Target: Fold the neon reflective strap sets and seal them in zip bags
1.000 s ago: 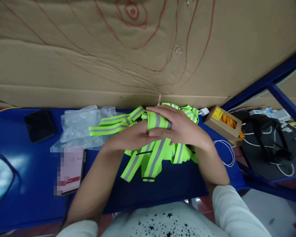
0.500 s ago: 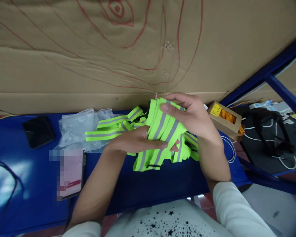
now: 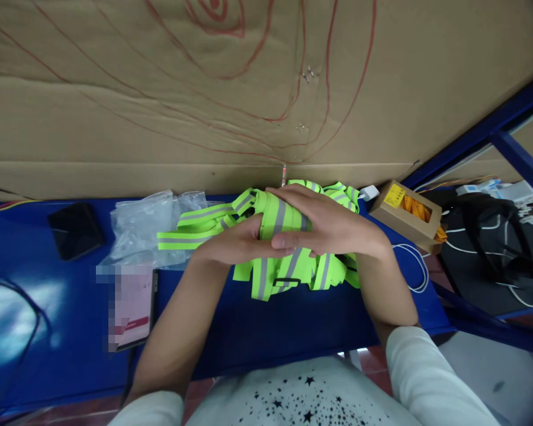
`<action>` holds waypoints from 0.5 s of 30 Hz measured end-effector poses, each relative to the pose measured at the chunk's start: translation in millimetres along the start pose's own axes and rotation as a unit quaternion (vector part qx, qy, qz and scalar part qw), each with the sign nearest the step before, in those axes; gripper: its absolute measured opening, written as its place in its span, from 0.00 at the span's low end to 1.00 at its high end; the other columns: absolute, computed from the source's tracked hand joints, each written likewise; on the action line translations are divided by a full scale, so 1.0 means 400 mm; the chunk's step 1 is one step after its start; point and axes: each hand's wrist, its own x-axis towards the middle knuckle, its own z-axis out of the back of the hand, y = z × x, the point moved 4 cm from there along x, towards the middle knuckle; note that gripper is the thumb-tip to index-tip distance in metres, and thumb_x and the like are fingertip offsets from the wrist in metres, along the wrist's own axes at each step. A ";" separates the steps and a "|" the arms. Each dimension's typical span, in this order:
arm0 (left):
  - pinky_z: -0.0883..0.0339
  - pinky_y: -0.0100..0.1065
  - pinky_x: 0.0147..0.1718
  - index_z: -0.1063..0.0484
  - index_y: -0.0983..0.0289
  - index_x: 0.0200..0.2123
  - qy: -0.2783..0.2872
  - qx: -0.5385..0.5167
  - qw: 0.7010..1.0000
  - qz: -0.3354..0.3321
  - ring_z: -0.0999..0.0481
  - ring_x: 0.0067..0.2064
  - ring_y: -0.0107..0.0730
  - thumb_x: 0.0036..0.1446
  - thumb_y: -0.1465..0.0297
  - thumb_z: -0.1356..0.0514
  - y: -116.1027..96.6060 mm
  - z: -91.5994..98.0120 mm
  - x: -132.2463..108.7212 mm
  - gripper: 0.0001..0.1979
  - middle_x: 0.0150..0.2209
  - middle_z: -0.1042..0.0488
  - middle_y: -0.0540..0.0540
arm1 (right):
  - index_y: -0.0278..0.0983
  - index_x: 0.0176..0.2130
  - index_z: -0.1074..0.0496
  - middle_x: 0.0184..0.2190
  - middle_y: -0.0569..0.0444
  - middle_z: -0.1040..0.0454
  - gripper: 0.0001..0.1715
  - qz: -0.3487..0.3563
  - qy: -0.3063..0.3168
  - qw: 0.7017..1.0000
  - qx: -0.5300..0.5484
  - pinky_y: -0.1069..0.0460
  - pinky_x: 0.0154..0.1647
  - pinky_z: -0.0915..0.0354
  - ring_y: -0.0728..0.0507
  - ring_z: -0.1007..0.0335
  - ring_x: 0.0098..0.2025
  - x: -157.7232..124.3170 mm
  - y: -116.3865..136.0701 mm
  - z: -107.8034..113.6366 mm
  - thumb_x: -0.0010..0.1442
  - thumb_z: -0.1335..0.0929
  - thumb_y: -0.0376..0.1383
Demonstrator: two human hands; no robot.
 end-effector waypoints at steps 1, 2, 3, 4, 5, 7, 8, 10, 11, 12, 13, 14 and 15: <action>0.26 0.34 0.38 0.22 0.66 0.39 0.029 -0.016 0.999 0.003 0.21 0.37 0.36 0.54 0.53 0.27 0.005 -0.001 -0.004 0.22 0.32 0.22 0.53 | 0.36 0.67 0.32 0.62 0.41 0.27 0.44 -0.003 0.008 1.000 0.005 0.41 0.62 0.31 0.34 0.28 0.62 0.003 -0.003 -0.004 0.64 0.31 0.61; 0.25 0.35 0.38 0.22 0.66 0.40 0.066 -0.038 0.997 0.005 0.20 0.38 0.38 0.51 0.51 0.27 0.009 -0.005 -0.007 0.25 0.33 0.21 0.54 | 0.37 0.66 0.31 0.61 0.43 0.26 0.43 -0.006 0.010 1.000 0.009 0.41 0.62 0.31 0.34 0.27 0.61 0.004 -0.005 -0.006 0.64 0.31 0.60; 0.24 0.36 0.40 0.22 0.66 0.41 0.091 -0.060 0.994 0.005 0.19 0.40 0.41 0.48 0.49 0.26 0.014 -0.010 -0.007 0.28 0.35 0.20 0.55 | 0.38 0.65 0.30 0.60 0.44 0.25 0.40 -0.009 0.003 1.000 0.008 0.41 0.62 0.31 0.35 0.26 0.60 0.005 -0.006 -0.004 0.65 0.31 0.59; 0.23 0.38 0.42 0.21 0.66 0.42 0.094 -0.082 0.992 0.005 0.19 0.42 0.44 0.46 0.49 0.24 0.018 -0.014 -0.003 0.29 0.37 0.19 0.57 | 0.39 0.65 0.29 0.60 0.45 0.24 0.39 -0.012 -0.013 1.000 0.005 0.41 0.62 0.31 0.35 0.26 0.60 0.004 -0.006 0.000 0.65 0.30 0.58; 0.23 0.40 0.45 0.21 0.66 0.43 0.079 -0.102 0.992 0.005 0.18 0.44 0.46 0.44 0.50 0.23 0.024 -0.017 0.004 0.31 0.38 0.18 0.58 | 0.38 0.65 0.29 0.60 0.45 0.24 0.39 -0.014 -0.033 0.999 -0.001 0.41 0.62 0.31 0.35 0.26 0.60 0.002 -0.006 0.006 0.65 0.30 0.57; 0.24 0.44 0.50 0.20 0.66 0.45 0.061 -0.139 0.988 0.007 0.17 0.48 0.50 0.43 0.52 0.22 0.032 -0.031 0.024 0.31 0.41 0.17 0.60 | 0.37 0.65 0.29 0.61 0.44 0.25 0.38 -0.022 -0.072 0.997 -0.018 0.41 0.63 0.32 0.34 0.27 0.62 -0.005 -0.005 0.021 0.64 0.28 0.55; 0.25 0.46 0.53 0.19 0.66 0.46 0.074 -0.162 0.984 0.007 0.17 0.50 0.52 0.44 0.53 0.23 0.034 -0.043 0.035 0.30 0.43 0.16 0.62 | 0.37 0.65 0.29 0.61 0.44 0.25 0.38 -0.030 -0.089 0.995 -0.028 0.40 0.64 0.32 0.33 0.27 0.62 -0.009 -0.006 0.029 0.64 0.28 0.54; 0.27 0.49 0.58 0.18 0.66 0.46 0.109 -0.195 0.975 -0.002 0.17 0.53 0.53 0.51 0.57 0.26 0.028 -0.065 0.051 0.24 0.46 0.16 0.63 | 0.38 0.64 0.28 0.62 0.43 0.26 0.37 -0.052 -0.107 0.992 -0.048 0.39 0.64 0.33 0.32 0.28 0.63 -0.014 -0.009 0.040 0.63 0.27 0.53; 0.28 0.49 0.59 0.18 0.66 0.45 0.117 -0.190 0.975 -0.010 0.18 0.54 0.52 0.55 0.59 0.28 0.023 -0.071 0.056 0.19 0.47 0.17 0.63 | 0.38 0.64 0.27 0.62 0.43 0.26 0.36 -0.061 -0.103 0.991 -0.054 0.39 0.64 0.33 0.31 0.28 0.63 -0.015 -0.010 0.043 0.64 0.27 0.52; 0.29 0.48 0.61 0.17 0.66 0.44 0.114 -0.166 0.979 -0.016 0.18 0.54 0.50 0.59 0.61 0.30 0.018 -0.072 0.057 0.15 0.47 0.16 0.63 | 0.38 0.63 0.27 0.62 0.43 0.25 0.35 -0.069 -0.088 0.992 -0.052 0.39 0.63 0.33 0.32 0.26 0.62 -0.014 -0.012 0.042 0.65 0.28 0.52; 0.30 0.46 0.61 0.17 0.65 0.43 0.100 -0.127 0.987 -0.020 0.18 0.55 0.48 0.61 0.63 0.32 0.014 -0.069 0.056 0.12 0.46 0.16 0.62 | 0.38 0.63 0.28 0.60 0.44 0.23 0.34 -0.072 -0.058 0.995 -0.038 0.39 0.61 0.31 0.33 0.23 0.58 -0.013 -0.014 0.038 0.65 0.28 0.52; 0.30 0.45 0.61 0.17 0.65 0.42 0.081 -0.082 0.993 -0.020 0.19 0.55 0.47 0.62 0.63 0.33 0.011 -0.062 0.053 0.11 0.45 0.16 0.60 | 0.38 0.64 0.29 0.56 0.45 0.21 0.35 -0.073 -0.014 0.997 -0.010 0.41 0.58 0.29 0.36 0.19 0.51 -0.012 -0.016 0.030 0.65 0.28 0.53; 0.30 0.44 0.60 0.18 0.65 0.42 0.062 -0.039 0.997 -0.015 0.19 0.55 0.46 0.62 0.62 0.33 0.009 -0.054 0.048 0.12 0.44 0.16 0.59 | 0.39 0.65 0.30 0.51 0.48 0.18 0.37 -0.075 0.031 0.996 0.026 0.43 0.53 0.27 0.39 0.16 0.42 -0.011 -0.017 0.022 0.65 0.28 0.54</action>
